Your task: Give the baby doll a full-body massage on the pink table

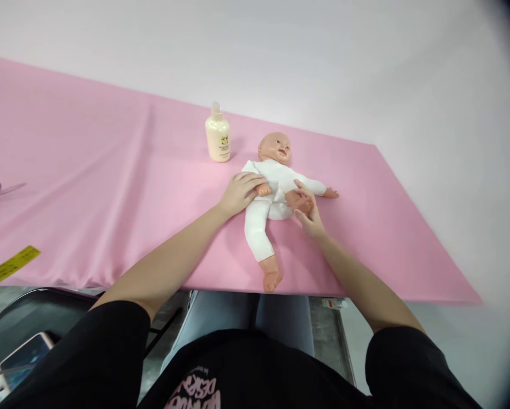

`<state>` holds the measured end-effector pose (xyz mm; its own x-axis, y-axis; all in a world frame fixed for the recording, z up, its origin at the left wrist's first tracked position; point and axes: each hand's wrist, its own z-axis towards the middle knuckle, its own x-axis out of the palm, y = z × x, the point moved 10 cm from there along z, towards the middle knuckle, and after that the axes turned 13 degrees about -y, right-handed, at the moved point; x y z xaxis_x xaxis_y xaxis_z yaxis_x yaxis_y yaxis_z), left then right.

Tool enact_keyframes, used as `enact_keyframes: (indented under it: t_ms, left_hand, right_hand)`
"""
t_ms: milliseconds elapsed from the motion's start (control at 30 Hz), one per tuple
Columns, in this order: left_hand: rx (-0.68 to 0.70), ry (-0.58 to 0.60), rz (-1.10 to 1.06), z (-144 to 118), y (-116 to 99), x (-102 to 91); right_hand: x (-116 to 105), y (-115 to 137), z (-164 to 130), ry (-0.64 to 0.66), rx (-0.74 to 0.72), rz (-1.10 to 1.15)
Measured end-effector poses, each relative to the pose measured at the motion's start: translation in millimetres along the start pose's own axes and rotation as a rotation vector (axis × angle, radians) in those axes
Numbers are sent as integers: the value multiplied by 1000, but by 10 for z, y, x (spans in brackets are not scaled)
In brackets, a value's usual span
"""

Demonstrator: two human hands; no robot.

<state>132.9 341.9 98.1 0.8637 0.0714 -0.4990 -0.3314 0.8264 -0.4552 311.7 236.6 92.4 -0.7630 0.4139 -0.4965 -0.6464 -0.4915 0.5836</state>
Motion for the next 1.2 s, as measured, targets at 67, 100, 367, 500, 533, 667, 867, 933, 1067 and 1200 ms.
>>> enact_keyframes:
  t_ms: [67,100,367,500,533,667,867,933,1067,1200]
  left_hand:
    - [-29,-86,-30,23,36,-104]
    - [-65,-147,-50,35,91,-172]
    - [-622,-717,-362,-174,1227,-596]
    - [-846,-800,-488,-350,1657,-515]
    - [-856,-801,-514,-362,1699,-494]
    - [-816,-799,-559,-357,1721,-484]
    - [-844,-803,-546,-350,1570,-534]
    - [-753,-765,-496,-267,1377,-557]
    - [-462,-592,-347,-73,787,-521]
    - [-140,-218,-191,25,167,-260]
  right_hand:
    - [-144,145,15,-81,-31,43]
    - [-227,229,7,-120,-46,73]
    - [-565,780,-519,-57,-103,15]
    - [-514,875,-917,47,-165,-16]
    - [-474,878,-1003,82,-180,-33]
    - [-264,839,-1233,230,-194,-154]
    - [-217,902,-1147,267,-231,-166]
    - [-294,927,-1010,225,-252,-126]
    - [-390,843,-623,137,-234,-68]
    - [-234,555,-252,79,-150,2]
